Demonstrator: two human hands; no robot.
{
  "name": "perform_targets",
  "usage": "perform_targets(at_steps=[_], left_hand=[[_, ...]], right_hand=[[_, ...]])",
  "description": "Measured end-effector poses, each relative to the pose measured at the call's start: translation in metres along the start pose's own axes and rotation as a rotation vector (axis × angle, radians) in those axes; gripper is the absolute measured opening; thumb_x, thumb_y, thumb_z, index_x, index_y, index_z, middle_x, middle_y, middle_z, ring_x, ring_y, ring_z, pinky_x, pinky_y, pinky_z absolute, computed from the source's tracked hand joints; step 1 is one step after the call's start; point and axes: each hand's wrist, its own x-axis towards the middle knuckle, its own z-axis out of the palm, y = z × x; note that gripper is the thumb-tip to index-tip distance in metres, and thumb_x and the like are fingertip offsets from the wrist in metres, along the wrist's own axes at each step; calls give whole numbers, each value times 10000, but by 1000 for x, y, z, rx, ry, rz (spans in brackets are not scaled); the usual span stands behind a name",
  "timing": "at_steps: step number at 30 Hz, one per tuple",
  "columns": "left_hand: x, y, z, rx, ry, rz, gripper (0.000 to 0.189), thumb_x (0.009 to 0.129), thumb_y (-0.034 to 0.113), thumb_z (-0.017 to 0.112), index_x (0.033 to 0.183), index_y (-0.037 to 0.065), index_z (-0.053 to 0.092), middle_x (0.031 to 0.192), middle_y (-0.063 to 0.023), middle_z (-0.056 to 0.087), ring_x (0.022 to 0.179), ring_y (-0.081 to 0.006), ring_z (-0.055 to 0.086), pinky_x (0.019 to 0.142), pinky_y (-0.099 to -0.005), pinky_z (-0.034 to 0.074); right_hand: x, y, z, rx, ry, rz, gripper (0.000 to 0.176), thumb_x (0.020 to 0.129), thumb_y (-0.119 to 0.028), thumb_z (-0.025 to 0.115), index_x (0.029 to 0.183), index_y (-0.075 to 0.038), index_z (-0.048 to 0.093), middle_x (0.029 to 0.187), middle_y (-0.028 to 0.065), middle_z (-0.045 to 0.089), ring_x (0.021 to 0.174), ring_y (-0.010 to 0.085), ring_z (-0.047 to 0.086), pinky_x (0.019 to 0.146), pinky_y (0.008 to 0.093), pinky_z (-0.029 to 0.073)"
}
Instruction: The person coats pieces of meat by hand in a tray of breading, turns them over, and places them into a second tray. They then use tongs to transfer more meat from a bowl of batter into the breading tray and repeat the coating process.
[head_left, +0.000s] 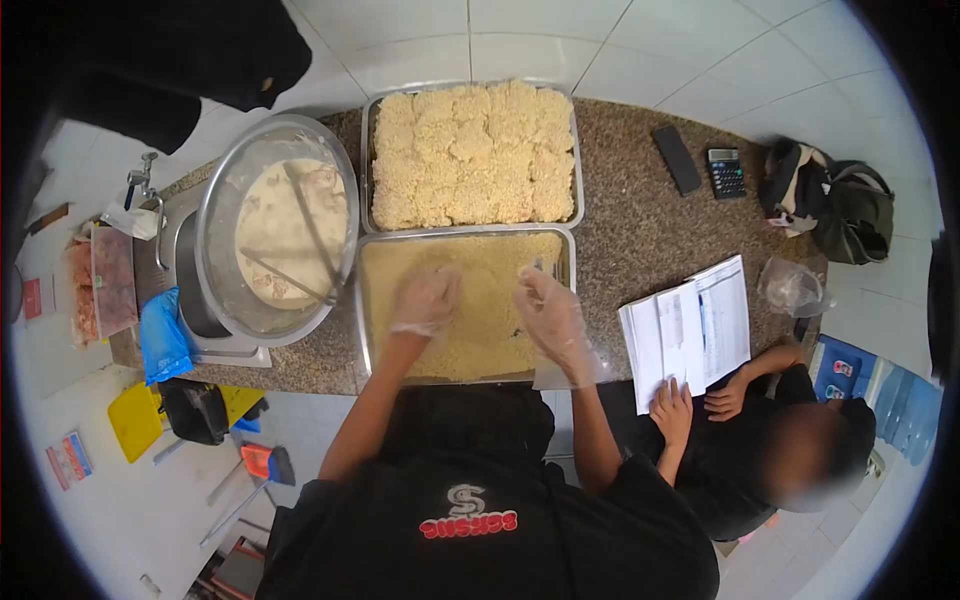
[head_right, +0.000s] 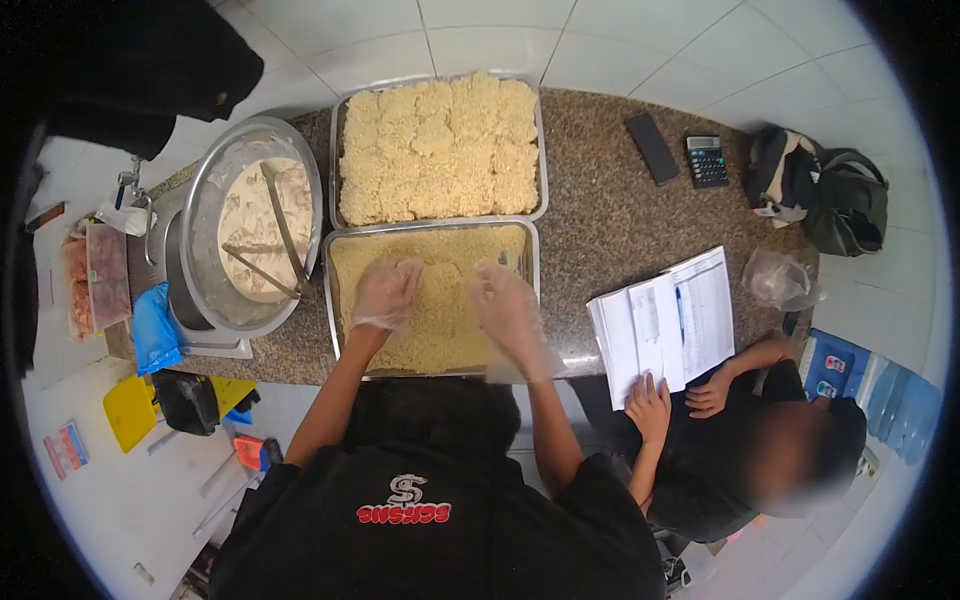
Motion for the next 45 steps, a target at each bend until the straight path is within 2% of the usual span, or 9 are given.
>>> perform_targets(at_steps=[2,6,12,27,29,37,40,42,45], left_hand=[[36,13,8,-93,211,180,191,958,291,645,980,118,723,918,-130,692,874,-346,652,758,-486,528],[72,23,33,50,-9,228,159,955,251,653,996,116,726,927,-127,687,885,-352,643,747,-489,516],[72,19,66,142,210,706,171,937,343,656,983,195,727,958,-39,661,878,-258,614,738,-405,525],[72,41,53,-30,-81,468,134,978,221,564,979,142,673,958,-119,621,952,-322,612,818,-495,498],[60,36,56,252,270,-187,171,980,192,547,1022,69,657,1034,-186,606,1036,-366,577,883,-513,451],[41,9,81,113,330,-79,211,1006,182,506,1033,11,626,1005,-253,574,989,-448,551,877,-536,434],[51,13,66,85,332,-101,204,996,173,510,1049,27,641,1023,-250,600,1017,-450,564,909,-524,444],[43,14,46,-28,276,-128,209,990,171,515,1057,35,659,1028,-244,624,1030,-449,579,925,-520,453],[16,2,26,-207,621,-26,246,1006,221,552,1114,62,705,1068,-209,689,1018,-387,636,945,-517,475]], right_hand=[[1,12,-3,-8,6,76,332,971,-162,676,1263,-4,663,1104,180,744,987,288,745,847,368,593],[6,25,-1,47,-64,168,302,979,-162,677,1238,-7,670,1073,162,746,988,244,742,851,353,586],[21,32,-4,309,-62,308,261,997,-127,661,1229,-9,673,990,79,710,941,109,655,860,283,531],[28,50,5,787,66,366,216,995,-31,601,1191,-20,692,950,16,690,870,97,638,780,279,533],[12,52,15,865,105,411,216,987,-28,603,1182,-28,697,904,19,680,849,91,632,775,284,535],[25,32,29,-266,-89,323,292,940,-339,678,1050,-79,751,967,181,747,889,351,725,790,458,558],[33,9,49,-681,-96,55,425,880,-453,719,967,-37,749,911,211,732,825,388,706,744,468,549],[29,6,70,-733,-135,0,491,857,-502,723,957,-23,747,881,212,728,806,381,706,734,472,542],[27,-17,62,-599,-242,66,505,859,-510,726,978,-20,747,844,211,728,806,349,720,735,478,538]])
